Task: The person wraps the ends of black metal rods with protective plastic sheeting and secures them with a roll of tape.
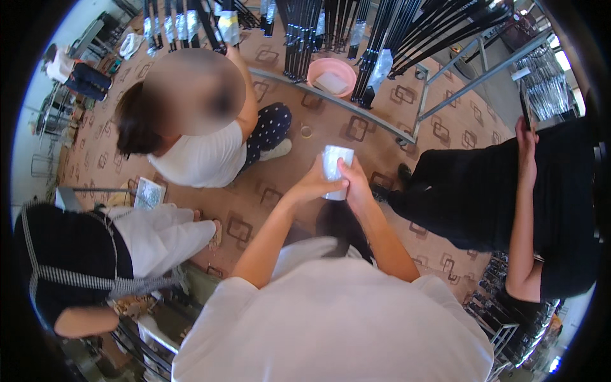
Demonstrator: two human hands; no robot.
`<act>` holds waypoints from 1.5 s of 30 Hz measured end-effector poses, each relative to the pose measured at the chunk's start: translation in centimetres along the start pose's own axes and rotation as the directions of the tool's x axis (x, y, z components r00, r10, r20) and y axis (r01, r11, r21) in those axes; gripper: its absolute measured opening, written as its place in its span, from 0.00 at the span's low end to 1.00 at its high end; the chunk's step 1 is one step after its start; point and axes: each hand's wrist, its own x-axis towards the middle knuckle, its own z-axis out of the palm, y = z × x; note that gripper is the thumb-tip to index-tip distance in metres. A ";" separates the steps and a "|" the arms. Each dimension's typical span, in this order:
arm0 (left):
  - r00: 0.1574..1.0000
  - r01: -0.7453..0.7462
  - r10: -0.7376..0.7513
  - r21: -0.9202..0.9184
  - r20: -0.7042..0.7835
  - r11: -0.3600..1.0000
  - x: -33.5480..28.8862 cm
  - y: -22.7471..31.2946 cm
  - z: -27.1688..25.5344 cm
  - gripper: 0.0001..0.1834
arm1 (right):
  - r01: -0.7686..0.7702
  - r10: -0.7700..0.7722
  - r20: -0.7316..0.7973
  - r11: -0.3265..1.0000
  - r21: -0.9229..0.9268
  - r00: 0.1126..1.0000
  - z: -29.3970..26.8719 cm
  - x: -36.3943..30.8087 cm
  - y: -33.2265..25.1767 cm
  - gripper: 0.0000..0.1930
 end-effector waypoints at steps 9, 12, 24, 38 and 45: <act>0.838 0.381 -0.454 -0.270 -0.303 0.884 15.4 -18.7 -8.5 0.30 | -0.268 0.305 -0.090 0.611 -0.745 0.948 -18.7 25.4 11.5 0.23; 0.790 0.419 -0.540 -0.387 -0.291 0.822 20.7 -26.6 -11.9 0.30 | -0.277 0.206 -0.215 0.346 -0.897 0.955 -29.0 36.0 21.1 0.29; 0.885 0.136 -0.234 -0.258 -0.402 0.956 33.3 -47.6 -25.0 0.28 | 0.058 -0.445 0.032 0.045 -0.997 0.895 -41.9 69.9 34.1 0.23; 0.852 0.283 -0.298 -0.101 -0.430 0.954 33.6 -48.8 -28.3 0.32 | -0.096 0.193 -0.121 -0.137 -0.986 0.974 -46.9 82.2 31.8 0.19; 0.868 0.218 -0.237 -0.094 -0.436 0.972 35.8 -48.8 -26.7 0.33 | -0.066 0.059 -0.072 -0.094 -0.993 0.996 -52.7 87.4 36.4 0.31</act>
